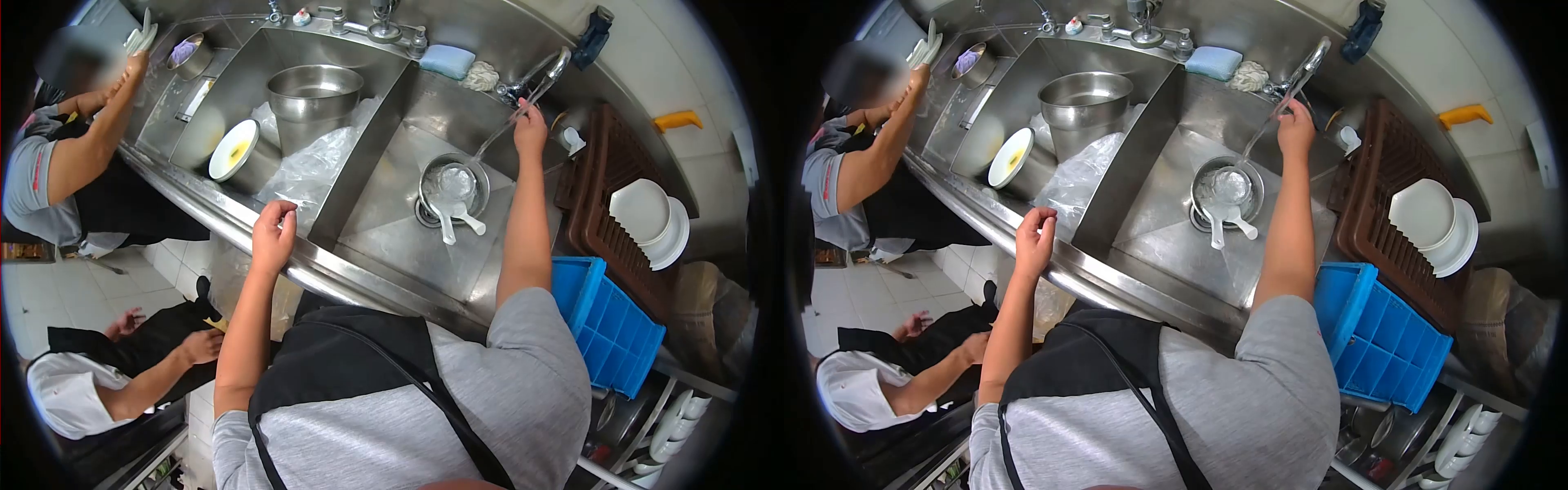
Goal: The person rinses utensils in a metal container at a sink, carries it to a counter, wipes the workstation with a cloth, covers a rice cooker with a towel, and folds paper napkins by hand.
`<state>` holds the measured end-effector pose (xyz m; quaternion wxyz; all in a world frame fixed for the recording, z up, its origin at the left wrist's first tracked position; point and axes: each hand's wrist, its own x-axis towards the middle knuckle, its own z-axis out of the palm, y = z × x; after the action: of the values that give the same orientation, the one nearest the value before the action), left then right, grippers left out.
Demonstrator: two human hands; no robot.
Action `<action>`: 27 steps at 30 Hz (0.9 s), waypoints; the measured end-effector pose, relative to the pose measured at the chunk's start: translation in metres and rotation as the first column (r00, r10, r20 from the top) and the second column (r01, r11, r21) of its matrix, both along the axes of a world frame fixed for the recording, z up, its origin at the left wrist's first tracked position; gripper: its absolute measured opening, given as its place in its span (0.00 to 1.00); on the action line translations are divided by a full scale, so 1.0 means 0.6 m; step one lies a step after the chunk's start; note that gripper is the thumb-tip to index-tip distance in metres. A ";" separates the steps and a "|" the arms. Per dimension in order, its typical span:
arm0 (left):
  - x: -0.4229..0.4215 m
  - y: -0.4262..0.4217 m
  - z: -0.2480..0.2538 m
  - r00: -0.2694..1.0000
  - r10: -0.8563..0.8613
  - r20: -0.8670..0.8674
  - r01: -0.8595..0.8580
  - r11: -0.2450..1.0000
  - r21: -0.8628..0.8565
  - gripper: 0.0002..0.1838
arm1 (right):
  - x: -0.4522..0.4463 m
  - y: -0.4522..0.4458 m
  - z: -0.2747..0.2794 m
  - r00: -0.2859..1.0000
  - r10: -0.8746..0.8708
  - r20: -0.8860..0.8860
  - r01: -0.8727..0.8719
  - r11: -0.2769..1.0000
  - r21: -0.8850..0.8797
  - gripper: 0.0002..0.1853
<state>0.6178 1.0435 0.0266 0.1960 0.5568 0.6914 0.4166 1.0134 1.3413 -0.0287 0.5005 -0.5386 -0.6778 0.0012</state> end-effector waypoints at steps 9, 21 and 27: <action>-0.002 0.002 -0.003 1.000 -0.016 -0.006 0.016 0.996 -0.092 0.05 | -0.063 -0.057 -0.067 0.998 0.031 -0.046 -0.042 0.968 -0.248 0.28; -0.004 0.005 -0.005 0.999 -0.018 -0.043 0.010 0.986 -0.169 0.06 | 0.059 -0.192 -0.321 0.587 -0.544 -0.600 -0.513 0.323 -0.795 0.29; -0.001 0.009 0.000 0.997 -0.031 -0.066 0.017 0.979 -0.201 0.06 | 0.058 -0.227 -0.456 0.499 -0.713 -0.492 -0.674 0.038 -0.738 0.22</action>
<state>0.6170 1.0486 0.0267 0.2319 0.5565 0.7295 0.3231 1.0482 1.2054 -0.3023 0.2249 -0.6384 -0.0904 0.7305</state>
